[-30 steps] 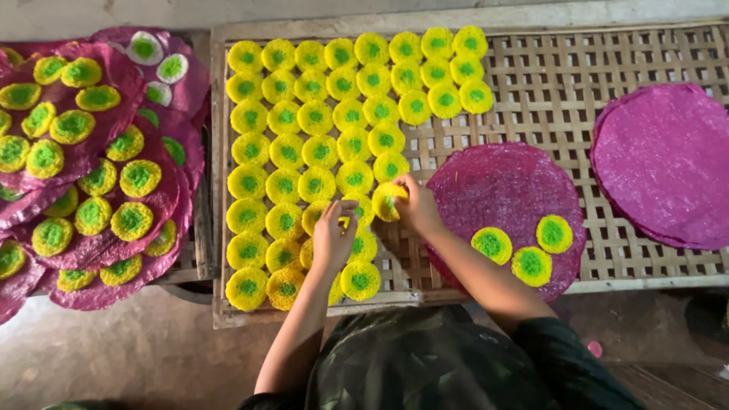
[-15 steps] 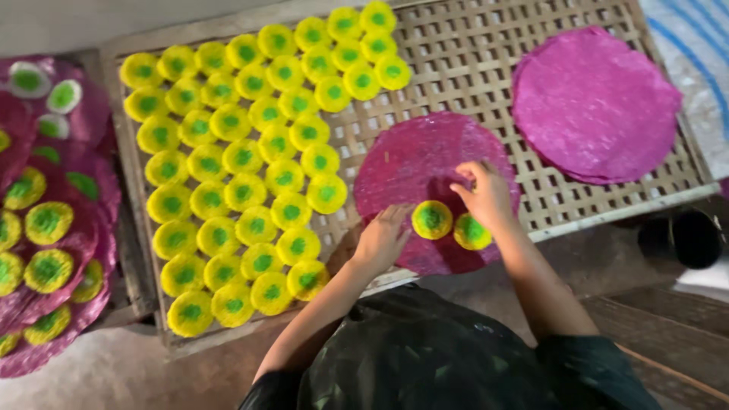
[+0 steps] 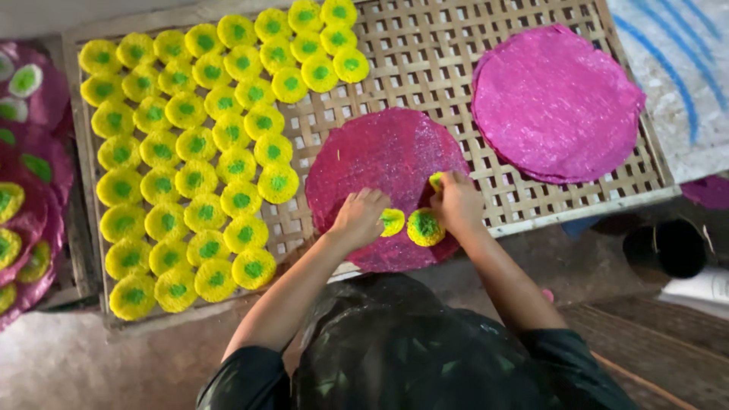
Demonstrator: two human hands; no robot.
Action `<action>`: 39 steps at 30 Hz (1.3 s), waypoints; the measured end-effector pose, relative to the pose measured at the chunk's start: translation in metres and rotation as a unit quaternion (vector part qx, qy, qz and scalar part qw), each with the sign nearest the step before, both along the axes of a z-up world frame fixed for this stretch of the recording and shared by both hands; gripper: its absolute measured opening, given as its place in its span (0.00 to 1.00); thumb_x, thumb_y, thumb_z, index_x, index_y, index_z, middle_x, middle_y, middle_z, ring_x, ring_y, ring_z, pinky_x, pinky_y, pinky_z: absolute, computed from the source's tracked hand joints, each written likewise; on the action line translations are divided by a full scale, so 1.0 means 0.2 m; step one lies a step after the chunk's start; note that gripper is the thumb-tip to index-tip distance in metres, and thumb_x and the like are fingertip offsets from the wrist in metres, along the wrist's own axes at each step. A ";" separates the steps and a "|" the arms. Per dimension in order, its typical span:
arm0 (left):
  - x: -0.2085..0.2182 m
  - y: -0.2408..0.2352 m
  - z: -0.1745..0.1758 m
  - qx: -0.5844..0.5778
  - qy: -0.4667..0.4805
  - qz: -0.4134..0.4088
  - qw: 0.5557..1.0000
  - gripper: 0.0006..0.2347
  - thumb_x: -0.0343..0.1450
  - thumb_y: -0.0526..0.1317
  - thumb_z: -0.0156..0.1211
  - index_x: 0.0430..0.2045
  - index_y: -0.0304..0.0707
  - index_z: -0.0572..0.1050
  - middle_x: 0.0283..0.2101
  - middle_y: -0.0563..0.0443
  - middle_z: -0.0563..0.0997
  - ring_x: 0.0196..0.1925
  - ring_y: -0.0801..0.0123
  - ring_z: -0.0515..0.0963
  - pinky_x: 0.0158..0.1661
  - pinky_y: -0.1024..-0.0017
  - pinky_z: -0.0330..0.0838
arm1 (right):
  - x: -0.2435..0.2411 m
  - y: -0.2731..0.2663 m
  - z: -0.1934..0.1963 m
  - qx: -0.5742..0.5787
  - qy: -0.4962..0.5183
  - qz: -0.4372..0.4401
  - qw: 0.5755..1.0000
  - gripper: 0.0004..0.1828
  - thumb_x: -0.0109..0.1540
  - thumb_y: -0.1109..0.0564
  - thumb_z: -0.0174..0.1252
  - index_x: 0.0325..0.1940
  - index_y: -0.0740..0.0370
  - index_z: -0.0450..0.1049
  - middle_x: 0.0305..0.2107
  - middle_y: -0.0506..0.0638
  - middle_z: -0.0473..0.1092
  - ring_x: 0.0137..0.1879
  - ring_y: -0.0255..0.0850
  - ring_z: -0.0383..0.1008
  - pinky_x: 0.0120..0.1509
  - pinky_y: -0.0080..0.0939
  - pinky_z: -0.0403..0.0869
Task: The person arranges small yellow and green circular decorations onto a woven tray. They pick up the items from a pink cloth and place them in neat rows on the tray, occasionally adjusting the cloth and the items.
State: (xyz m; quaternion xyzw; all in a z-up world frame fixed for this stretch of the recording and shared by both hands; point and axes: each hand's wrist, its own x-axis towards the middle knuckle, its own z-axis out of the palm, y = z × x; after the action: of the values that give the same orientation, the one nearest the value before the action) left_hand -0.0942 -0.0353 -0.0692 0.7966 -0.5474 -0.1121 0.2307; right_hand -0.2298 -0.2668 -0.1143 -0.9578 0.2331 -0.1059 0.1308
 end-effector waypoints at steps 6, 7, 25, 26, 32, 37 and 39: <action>-0.10 0.34 0.10 -0.052 0.293 0.179 0.938 0.10 0.67 0.39 0.66 0.40 0.37 0.77 0.32 0.45 0.82 0.34 0.58 0.83 0.36 0.62 0.75 | -0.10 -0.68 -0.30 0.559 -0.078 -0.250 0.787 0.22 0.61 0.53 0.61 0.60 0.53 0.72 0.45 0.47 0.74 0.47 0.40 0.74 0.44 0.45 0.70; -0.11 0.40 0.09 -0.072 0.319 0.222 0.919 0.11 0.68 0.38 0.66 0.40 0.36 0.77 0.32 0.47 0.82 0.33 0.62 0.83 0.35 0.65 0.75 | -0.10 -0.73 -0.27 0.583 -0.092 -0.252 0.767 0.21 0.61 0.53 0.59 0.59 0.53 0.73 0.46 0.46 0.75 0.48 0.39 0.75 0.44 0.45 0.70; -0.20 1.29 0.16 -0.234 0.207 0.494 0.811 0.11 0.68 0.32 0.67 0.42 0.32 0.75 0.34 0.50 0.81 0.34 0.74 0.79 0.38 0.75 0.74 | 0.82 1.09 -0.27 0.619 0.031 0.205 0.758 0.22 0.58 0.62 0.64 0.56 0.61 0.70 0.43 0.49 0.75 0.49 0.42 0.77 0.53 0.42 0.76; -0.20 1.29 0.17 -0.244 0.207 0.483 0.815 0.11 0.68 0.32 0.67 0.43 0.32 0.75 0.34 0.50 0.81 0.35 0.74 0.79 0.38 0.75 0.75 | 0.81 1.12 -0.26 0.535 -0.005 0.236 0.811 0.21 0.58 0.62 0.65 0.55 0.61 0.70 0.43 0.51 0.75 0.50 0.45 0.78 0.54 0.43 0.76; -0.18 1.23 0.24 -0.181 0.219 0.485 0.827 0.12 0.67 0.35 0.68 0.43 0.33 0.75 0.36 0.43 0.81 0.35 0.62 0.81 0.35 0.70 0.76 | 0.79 1.19 -0.04 0.188 -0.132 0.311 0.922 0.25 0.55 0.60 0.68 0.54 0.60 0.69 0.45 0.61 0.73 0.50 0.59 0.75 0.53 0.50 0.74; -0.19 1.09 0.32 -0.153 0.139 0.422 0.883 0.12 0.68 0.39 0.67 0.44 0.37 0.76 0.42 0.41 0.81 0.40 0.48 0.82 0.38 0.59 0.76 | 0.62 1.17 0.03 0.550 0.052 0.254 0.794 0.14 0.75 0.51 0.55 0.56 0.64 0.76 0.45 0.58 0.79 0.51 0.47 0.78 0.56 0.48 0.75; -0.20 1.05 0.33 -0.126 0.181 0.360 0.907 0.15 0.66 0.42 0.70 0.44 0.37 0.76 0.41 0.41 0.80 0.40 0.47 0.82 0.38 0.57 0.75 | 0.46 1.16 0.04 0.766 0.137 0.101 0.619 0.20 0.70 0.48 0.51 0.59 0.64 0.71 0.47 0.55 0.77 0.49 0.45 0.80 0.53 0.47 0.78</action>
State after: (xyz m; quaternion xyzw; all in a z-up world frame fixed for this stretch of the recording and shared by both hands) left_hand -0.1349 0.1753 -0.0023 0.8697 -0.1822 -0.0942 0.4490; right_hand -0.1379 -0.0344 -0.1055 -0.5309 0.1471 0.2578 0.7937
